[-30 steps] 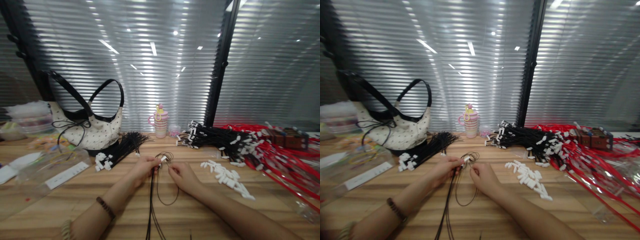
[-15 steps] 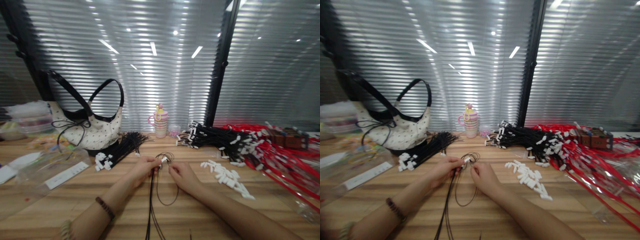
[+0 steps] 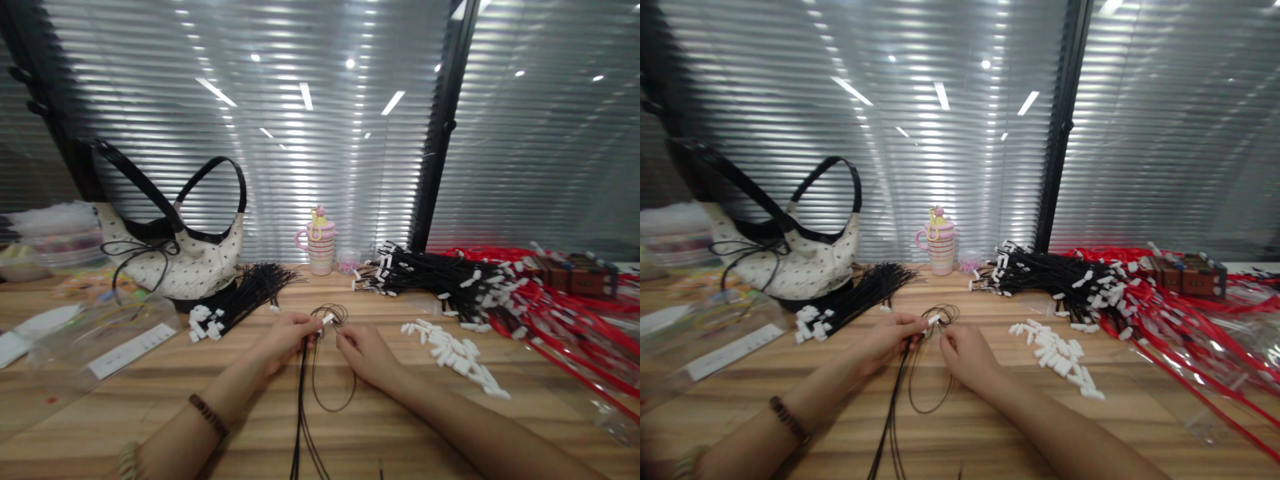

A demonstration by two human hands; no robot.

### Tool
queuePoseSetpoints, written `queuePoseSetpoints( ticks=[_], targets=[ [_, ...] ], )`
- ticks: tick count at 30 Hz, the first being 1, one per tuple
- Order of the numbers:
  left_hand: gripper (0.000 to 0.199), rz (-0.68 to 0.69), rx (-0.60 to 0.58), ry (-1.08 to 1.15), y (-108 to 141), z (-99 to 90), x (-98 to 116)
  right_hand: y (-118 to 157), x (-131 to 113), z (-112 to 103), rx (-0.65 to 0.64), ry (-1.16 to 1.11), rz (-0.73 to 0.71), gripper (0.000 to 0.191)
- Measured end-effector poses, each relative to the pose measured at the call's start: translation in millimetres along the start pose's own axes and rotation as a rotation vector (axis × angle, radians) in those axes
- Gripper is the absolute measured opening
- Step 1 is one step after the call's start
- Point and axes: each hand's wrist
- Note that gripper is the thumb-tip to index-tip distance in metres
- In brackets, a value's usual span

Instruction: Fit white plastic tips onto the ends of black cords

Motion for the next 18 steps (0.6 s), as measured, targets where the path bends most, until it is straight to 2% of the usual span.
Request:
queuePoseSetpoints(
  ticks=[18],
  targets=[
    [0.035,0.031,0.016,-0.071,-1.9,-1.0,-2.4,0.7,-1.9,-0.6,0.007,-0.024,0.003,0.023]
  ],
)
Point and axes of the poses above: each hand's wrist, its own y-axis away from the middle knuckle, its own z-axis out of the palm, x = y × z, and after that the axes turned 3 degrees about -x, right-handed
